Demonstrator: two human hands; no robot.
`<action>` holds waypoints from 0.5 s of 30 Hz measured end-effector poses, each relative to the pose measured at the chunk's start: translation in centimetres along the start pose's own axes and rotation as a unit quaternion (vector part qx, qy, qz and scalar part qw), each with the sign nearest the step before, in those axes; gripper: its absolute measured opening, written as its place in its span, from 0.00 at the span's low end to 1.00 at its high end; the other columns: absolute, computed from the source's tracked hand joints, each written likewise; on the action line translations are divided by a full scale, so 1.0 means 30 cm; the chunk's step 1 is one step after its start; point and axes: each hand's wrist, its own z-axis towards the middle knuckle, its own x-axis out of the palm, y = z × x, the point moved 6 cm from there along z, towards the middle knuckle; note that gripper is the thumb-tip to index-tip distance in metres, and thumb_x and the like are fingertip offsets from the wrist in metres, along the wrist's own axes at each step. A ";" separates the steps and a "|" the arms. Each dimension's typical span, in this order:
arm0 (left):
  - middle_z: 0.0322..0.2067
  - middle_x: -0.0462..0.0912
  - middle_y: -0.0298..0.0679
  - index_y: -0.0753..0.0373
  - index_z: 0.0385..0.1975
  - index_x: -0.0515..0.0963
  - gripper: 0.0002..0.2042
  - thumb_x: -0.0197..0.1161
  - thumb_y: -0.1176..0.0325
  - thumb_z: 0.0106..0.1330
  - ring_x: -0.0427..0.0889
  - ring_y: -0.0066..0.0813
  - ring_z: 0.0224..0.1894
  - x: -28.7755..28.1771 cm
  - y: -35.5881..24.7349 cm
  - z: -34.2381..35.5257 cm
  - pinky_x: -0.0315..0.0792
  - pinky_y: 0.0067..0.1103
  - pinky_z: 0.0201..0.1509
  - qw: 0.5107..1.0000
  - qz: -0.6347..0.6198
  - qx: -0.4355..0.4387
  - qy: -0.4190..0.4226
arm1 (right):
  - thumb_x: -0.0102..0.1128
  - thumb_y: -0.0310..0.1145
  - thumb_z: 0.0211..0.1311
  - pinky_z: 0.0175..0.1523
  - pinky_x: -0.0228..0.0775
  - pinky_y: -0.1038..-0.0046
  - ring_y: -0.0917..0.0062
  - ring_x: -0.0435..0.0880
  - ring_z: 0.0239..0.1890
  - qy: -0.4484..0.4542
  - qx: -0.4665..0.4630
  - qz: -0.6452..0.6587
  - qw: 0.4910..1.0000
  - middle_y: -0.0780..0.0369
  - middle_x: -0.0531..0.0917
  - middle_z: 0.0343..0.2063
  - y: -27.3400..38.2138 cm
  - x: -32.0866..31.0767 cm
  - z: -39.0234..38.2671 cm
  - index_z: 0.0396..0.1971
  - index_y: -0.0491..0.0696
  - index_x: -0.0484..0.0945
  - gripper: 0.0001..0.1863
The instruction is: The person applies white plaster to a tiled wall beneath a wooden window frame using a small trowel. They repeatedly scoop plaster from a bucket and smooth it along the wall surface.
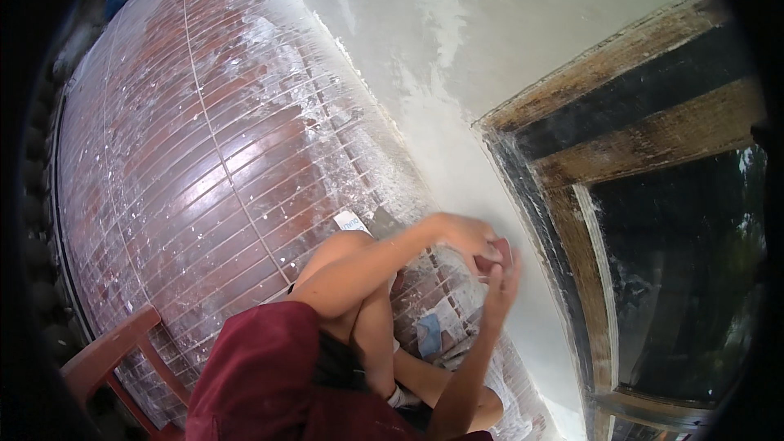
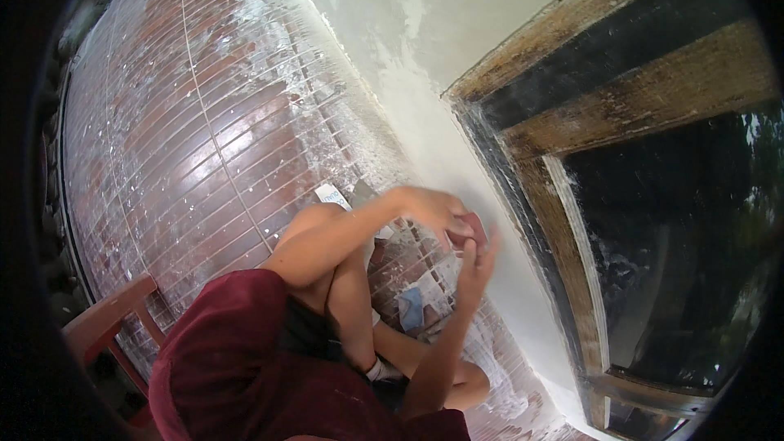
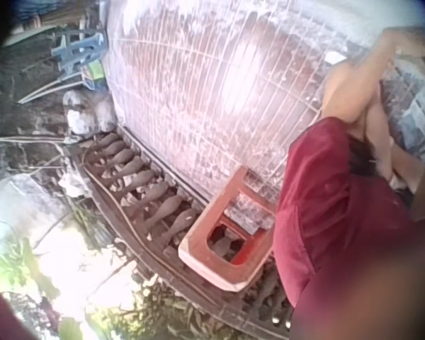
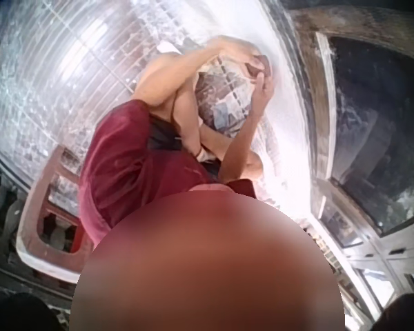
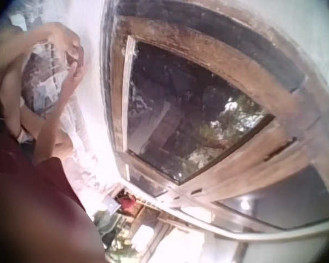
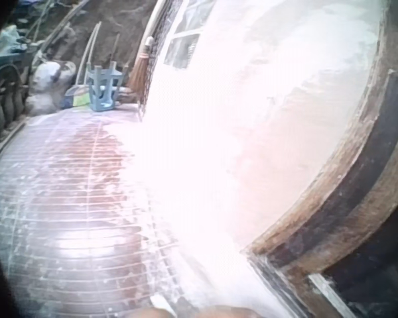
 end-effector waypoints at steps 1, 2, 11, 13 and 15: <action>0.48 0.80 0.51 0.78 0.53 0.73 0.26 0.59 0.56 0.70 0.84 0.39 0.47 -0.048 -0.028 -0.026 0.77 0.26 0.54 0.996 -0.054 0.057 -0.036 | 0.52 0.31 0.70 0.49 0.71 0.75 0.76 0.81 0.44 -0.012 0.083 -0.109 0.990 0.55 0.81 0.47 -0.073 0.021 -0.016 0.64 0.42 0.67 0.24; 0.49 0.80 0.51 0.80 0.53 0.72 0.24 0.58 0.59 0.71 0.84 0.40 0.47 -0.111 -0.038 -0.064 0.78 0.26 0.55 0.988 -0.088 0.083 -0.095 | 0.52 0.32 0.70 0.47 0.71 0.74 0.75 0.82 0.41 -0.010 0.123 -0.183 0.975 0.55 0.82 0.44 -0.141 0.059 -0.027 0.64 0.44 0.67 0.24; 0.68 0.61 0.51 0.73 0.66 0.60 0.26 0.46 0.60 0.76 0.60 0.45 0.71 -0.486 -0.177 -0.600 0.55 0.34 0.73 0.661 -0.035 0.353 -0.661 | 0.51 0.30 0.65 0.44 0.66 0.62 0.63 0.76 0.35 0.075 -0.191 -0.484 0.851 0.60 0.76 0.30 -0.385 0.375 -0.178 0.64 0.49 0.68 0.26; 0.72 0.54 0.49 0.72 0.67 0.58 0.25 0.42 0.61 0.77 0.48 0.45 0.75 -0.542 -0.283 -0.539 0.41 0.33 0.77 0.606 0.162 0.336 -0.702 | 0.51 0.29 0.62 0.44 0.66 0.62 0.63 0.76 0.36 0.077 -0.179 -0.468 0.862 0.60 0.76 0.31 -0.398 0.361 -0.177 0.65 0.48 0.67 0.28; 0.72 0.52 0.50 0.72 0.68 0.57 0.25 0.40 0.62 0.77 0.47 0.45 0.75 -0.642 -0.345 -0.451 0.43 0.32 0.76 0.548 0.151 0.367 -0.737 | 0.52 0.29 0.60 0.44 0.66 0.62 0.64 0.76 0.36 0.085 -0.186 -0.475 0.856 0.59 0.76 0.32 -0.404 0.356 -0.179 0.64 0.48 0.67 0.29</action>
